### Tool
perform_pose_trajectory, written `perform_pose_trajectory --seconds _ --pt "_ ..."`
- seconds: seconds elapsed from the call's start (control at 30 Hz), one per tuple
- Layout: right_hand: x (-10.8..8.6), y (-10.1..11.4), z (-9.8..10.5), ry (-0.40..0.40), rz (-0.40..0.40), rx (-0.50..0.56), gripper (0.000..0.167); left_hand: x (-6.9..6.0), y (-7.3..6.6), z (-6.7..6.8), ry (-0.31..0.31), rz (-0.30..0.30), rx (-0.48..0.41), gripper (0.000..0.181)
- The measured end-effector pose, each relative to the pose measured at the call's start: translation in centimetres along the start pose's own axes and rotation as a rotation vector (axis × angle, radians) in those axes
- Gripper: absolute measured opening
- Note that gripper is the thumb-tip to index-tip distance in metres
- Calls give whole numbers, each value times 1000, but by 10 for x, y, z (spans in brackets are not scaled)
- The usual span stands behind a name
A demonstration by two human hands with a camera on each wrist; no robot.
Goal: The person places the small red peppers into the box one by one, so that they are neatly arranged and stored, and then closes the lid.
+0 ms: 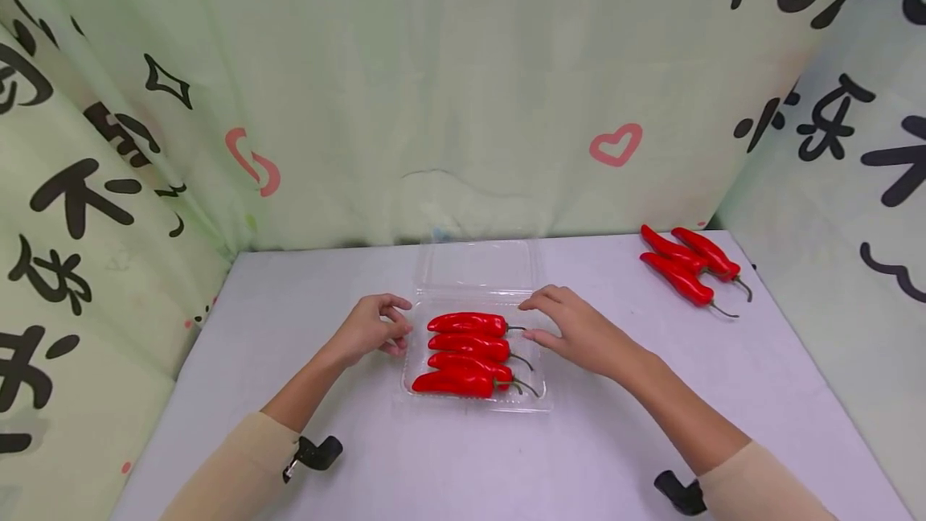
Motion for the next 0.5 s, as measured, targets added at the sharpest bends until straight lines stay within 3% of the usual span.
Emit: perform_pose_trajectory --seconds 0.5 --pt "-23 -72 37 -86 -186 -27 49 0 0 0 0 2 -3 38"
Point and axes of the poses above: each hand's wrist, its own x-axis towards the middle knuckle, its own z-axis out of the back of the hand, y = z × x, the point moved 7 cm from there along x, towards the middle knuckle, and after that the axes turned 6 degrees about -z, right-handed, at the moved point
